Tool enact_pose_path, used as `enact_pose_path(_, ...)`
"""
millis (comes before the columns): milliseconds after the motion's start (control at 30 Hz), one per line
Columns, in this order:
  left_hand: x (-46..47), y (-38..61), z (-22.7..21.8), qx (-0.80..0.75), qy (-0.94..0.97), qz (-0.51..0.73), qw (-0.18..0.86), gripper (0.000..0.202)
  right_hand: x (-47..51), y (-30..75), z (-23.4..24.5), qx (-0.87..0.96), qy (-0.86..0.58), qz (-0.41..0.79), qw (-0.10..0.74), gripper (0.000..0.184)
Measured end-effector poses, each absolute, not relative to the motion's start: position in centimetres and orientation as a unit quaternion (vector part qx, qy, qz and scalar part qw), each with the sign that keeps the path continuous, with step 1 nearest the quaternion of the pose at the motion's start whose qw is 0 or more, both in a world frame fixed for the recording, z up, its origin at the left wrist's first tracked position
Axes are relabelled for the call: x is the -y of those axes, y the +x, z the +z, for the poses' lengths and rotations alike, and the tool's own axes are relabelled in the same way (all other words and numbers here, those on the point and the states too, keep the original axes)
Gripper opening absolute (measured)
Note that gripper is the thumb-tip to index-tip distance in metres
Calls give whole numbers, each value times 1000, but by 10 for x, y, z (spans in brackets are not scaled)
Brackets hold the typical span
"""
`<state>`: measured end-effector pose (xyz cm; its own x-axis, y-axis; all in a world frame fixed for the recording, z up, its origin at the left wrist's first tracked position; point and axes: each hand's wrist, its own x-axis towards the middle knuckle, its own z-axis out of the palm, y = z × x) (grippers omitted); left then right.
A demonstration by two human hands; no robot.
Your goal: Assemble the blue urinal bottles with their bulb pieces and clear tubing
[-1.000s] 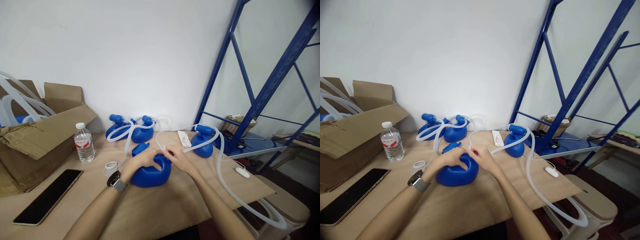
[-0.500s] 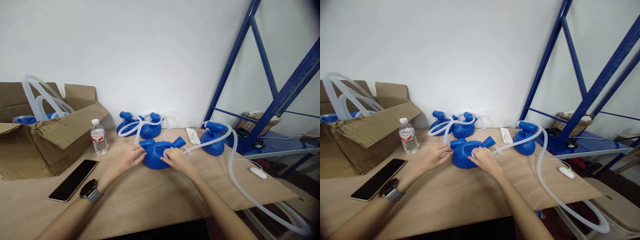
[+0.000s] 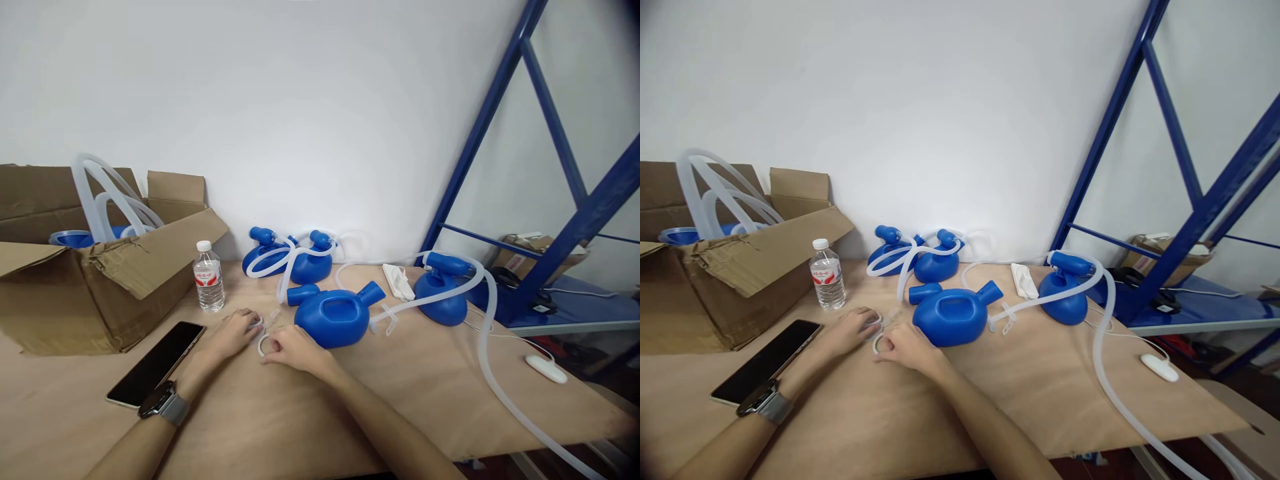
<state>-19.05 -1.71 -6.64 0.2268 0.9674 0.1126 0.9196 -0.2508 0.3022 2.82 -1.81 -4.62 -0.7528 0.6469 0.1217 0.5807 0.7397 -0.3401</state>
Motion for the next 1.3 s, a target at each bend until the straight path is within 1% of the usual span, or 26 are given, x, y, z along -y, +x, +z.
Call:
enact_pose_path(67,16,-192,-66,-606,780,138,73,34,7,23,-43,904,-378,133,147,37)
enact_pose_path(167,13,-195,-64,-619,769,153,54,29,-7,19,-31,876,-453,21,163,22)
enact_pose_path(200,13,-196,-63,-626,763,157,45,28,-14,19,-28,867,-473,-20,155,22)
enact_pose_path(267,13,-198,-62,-629,760,158,32,27,-30,19,-22,851,-505,-70,128,36)
enact_pose_path(300,13,-199,-62,-624,765,156,35,27,-40,19,-20,844,-518,-74,113,43)
enact_pose_path(367,14,-200,-64,-611,775,152,51,24,-60,18,-19,833,-543,-67,81,52)
enact_pose_path(467,14,-202,-71,-613,769,175,49,23,-82,15,-20,821,-568,-54,28,54)
enact_pose_path(600,11,-204,-81,-610,744,270,-6,38,-89,14,-20,827,-556,-76,5,47)
enact_pose_path(667,9,-203,-84,-595,742,308,-25,43,-89,18,-19,840,-535,-92,-1,44)
enact_pose_path(700,8,-202,-85,-586,744,320,-33,42,-90,20,-19,847,-523,-95,-7,47)
enact_pose_path(733,8,-200,-86,-576,746,330,-41,41,-92,22,-18,854,-511,-96,-15,53)
enact_pose_path(833,9,-192,-87,-543,765,342,-61,37,-99,26,-18,873,-478,-85,-48,77)
enact_pose_path(867,10,-190,-88,-531,772,342,-67,37,-101,26,-17,879,-467,-84,-53,79)
enact_pose_path(900,11,-187,-88,-520,779,342,-73,38,-102,25,-17,885,-454,-87,-54,77)
enact_pose_path(1000,15,-180,-89,-488,797,345,-85,42,-99,23,-14,908,-404,-110,-32,66)
enact_pose_path(1133,20,-172,-89,-457,809,364,-68,41,-87,27,-8,941,-312,-128,7,63)
enact_pose_path(1200,22,-169,-88,-454,804,381,-45,42,-79,34,-6,951,-280,-128,23,58)
enact_pose_path(1267,24,-165,-85,-452,792,410,-27,44,-68,42,-6,954,-269,-100,83,53)
enact_pose_path(1300,26,-163,-83,-450,783,428,-23,45,-61,47,-6,950,-272,-71,138,52)
